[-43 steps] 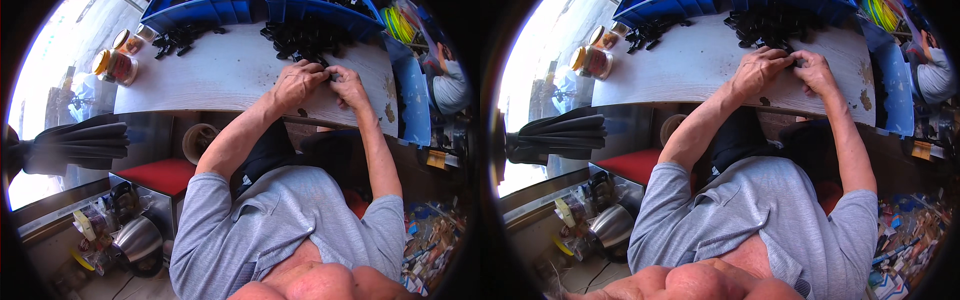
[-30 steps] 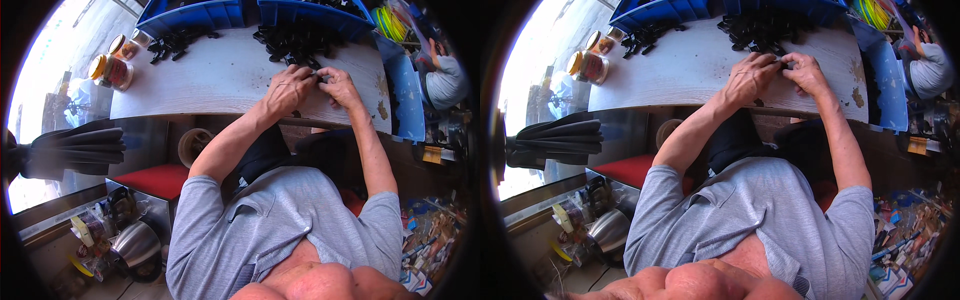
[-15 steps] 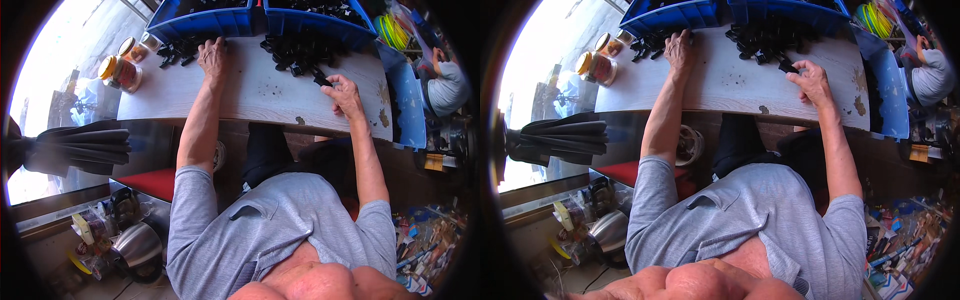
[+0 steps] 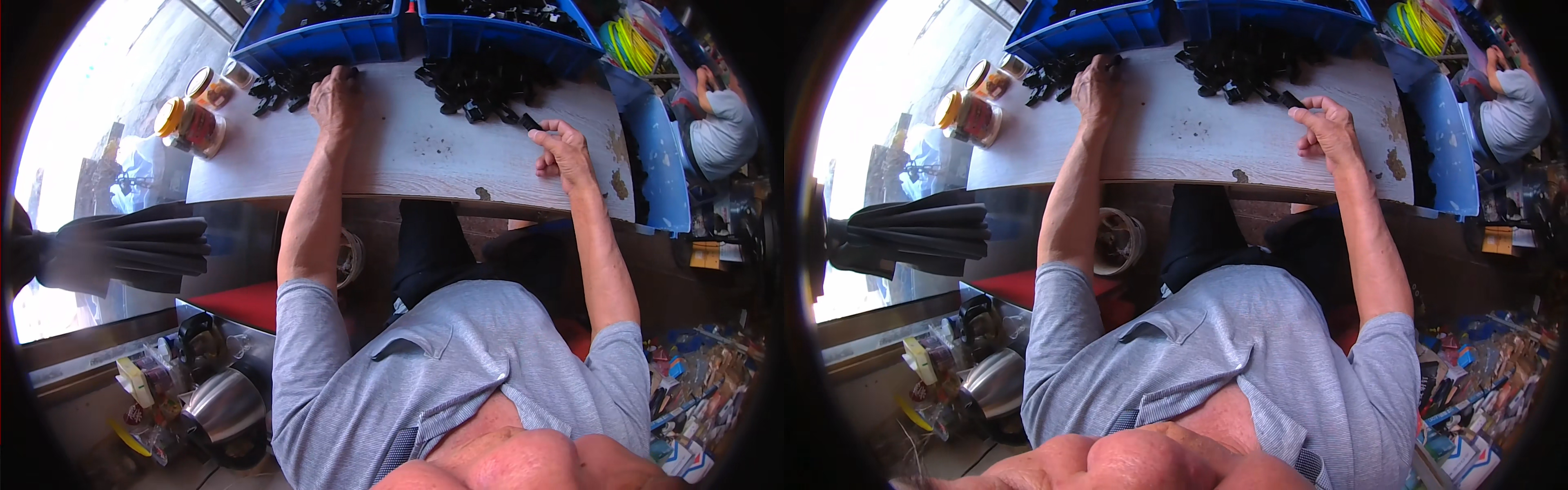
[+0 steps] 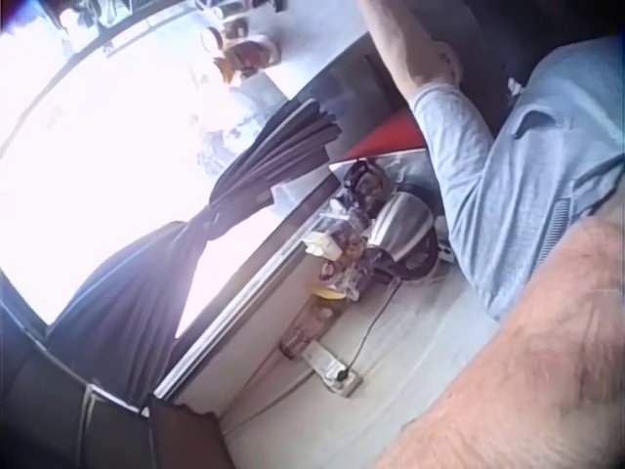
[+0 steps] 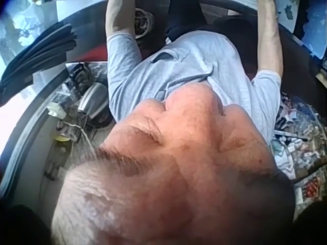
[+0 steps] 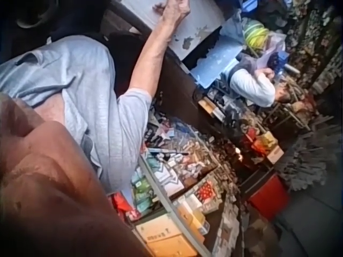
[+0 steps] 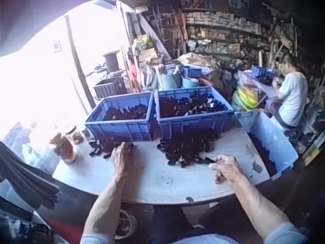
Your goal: Assembling small black components at a factory workbench.
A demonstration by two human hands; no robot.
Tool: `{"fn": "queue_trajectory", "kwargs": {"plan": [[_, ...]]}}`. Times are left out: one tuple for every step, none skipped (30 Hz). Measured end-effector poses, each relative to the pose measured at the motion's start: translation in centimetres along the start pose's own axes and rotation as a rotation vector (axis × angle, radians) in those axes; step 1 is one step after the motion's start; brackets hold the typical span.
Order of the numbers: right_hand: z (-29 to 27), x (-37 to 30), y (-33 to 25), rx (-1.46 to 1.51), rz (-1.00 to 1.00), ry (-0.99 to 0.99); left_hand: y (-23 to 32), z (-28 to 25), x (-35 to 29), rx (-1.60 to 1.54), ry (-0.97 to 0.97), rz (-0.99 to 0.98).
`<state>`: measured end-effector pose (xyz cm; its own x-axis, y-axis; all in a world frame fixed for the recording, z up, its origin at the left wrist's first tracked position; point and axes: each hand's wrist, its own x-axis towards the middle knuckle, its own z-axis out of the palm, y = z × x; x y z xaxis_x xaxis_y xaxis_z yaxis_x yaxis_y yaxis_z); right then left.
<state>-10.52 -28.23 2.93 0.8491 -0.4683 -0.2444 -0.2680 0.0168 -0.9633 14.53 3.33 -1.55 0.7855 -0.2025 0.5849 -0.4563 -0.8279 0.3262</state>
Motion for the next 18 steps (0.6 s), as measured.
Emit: {"fn": "queue_trajectory", "kwargs": {"plan": [[-0.4,-0.1,0.0,-0.001,0.000,0.010,0.0,-0.1,-0.1,-0.005,0.025,-0.026],[-0.9,-0.2,0.0,0.018,0.026,0.034,0.0,-0.1,0.0,-0.010,0.051,-0.053],[-1.2,-0.2,0.0,0.039,0.052,0.052,-0.3,-0.2,0.1,-0.014,0.050,-0.050],[-1.7,-0.2,0.0,0.039,0.052,0.056,-0.7,-0.3,0.2,0.041,0.035,-0.048],[-2.3,0.1,0.0,0.044,0.068,0.111,-1.1,-0.3,0.3,0.096,0.021,-0.046],[-3.2,0.3,0.1,0.047,0.085,0.168,-1.3,-0.5,0.2,0.104,0.028,-0.074],[-4.1,0.7,0.2,0.044,0.083,0.172,-1.6,-0.7,0.4,0.099,0.028,-0.074],[-5.1,1.2,0.4,0.063,0.078,0.252,-2.0,-0.9,0.5,0.036,-0.020,-0.139],[-6.1,1.7,0.5,0.083,0.071,0.332,-2.3,-0.9,0.7,-0.027,-0.067,-0.203],[-7.1,1.9,0.4,0.094,0.061,0.398,-2.3,-0.9,1.0,-0.075,-0.084,-0.277],[-7.9,2.2,0.5,0.093,0.060,0.399,-2.2,-0.9,0.8,-0.077,-0.084,-0.277],[-8.5,2.3,0.4,0.122,0.049,0.495,-2.2,-0.7,0.4,-0.072,-0.035,-0.190],[-9.1,2.5,0.5,0.151,0.037,0.590,-2.3,-0.6,0.0,-0.067,0.012,-0.102],[-9.5,2.7,0.5,0.125,0.036,0.642,-2.3,-0.4,-0.1,-0.066,0.013,-0.103],[-9.4,2.9,0.8,0.124,0.035,0.638,-2.3,-0.2,-0.2,-0.025,0.044,0.003],[-9.1,3.0,1.1,0.124,0.011,0.624,-2.3,-0.1,-0.2,0.015,0.075,0.111],[-9.0,3.0,1.3,0.126,-0.013,0.610,-2.4,0.0,-0.3,0.018,0.078,0.110],[-7.4,2.4,1.0,0.138,-0.014,0.486,-2.4,-0.1,-0.6,0.047,0.072,0.116]]}}
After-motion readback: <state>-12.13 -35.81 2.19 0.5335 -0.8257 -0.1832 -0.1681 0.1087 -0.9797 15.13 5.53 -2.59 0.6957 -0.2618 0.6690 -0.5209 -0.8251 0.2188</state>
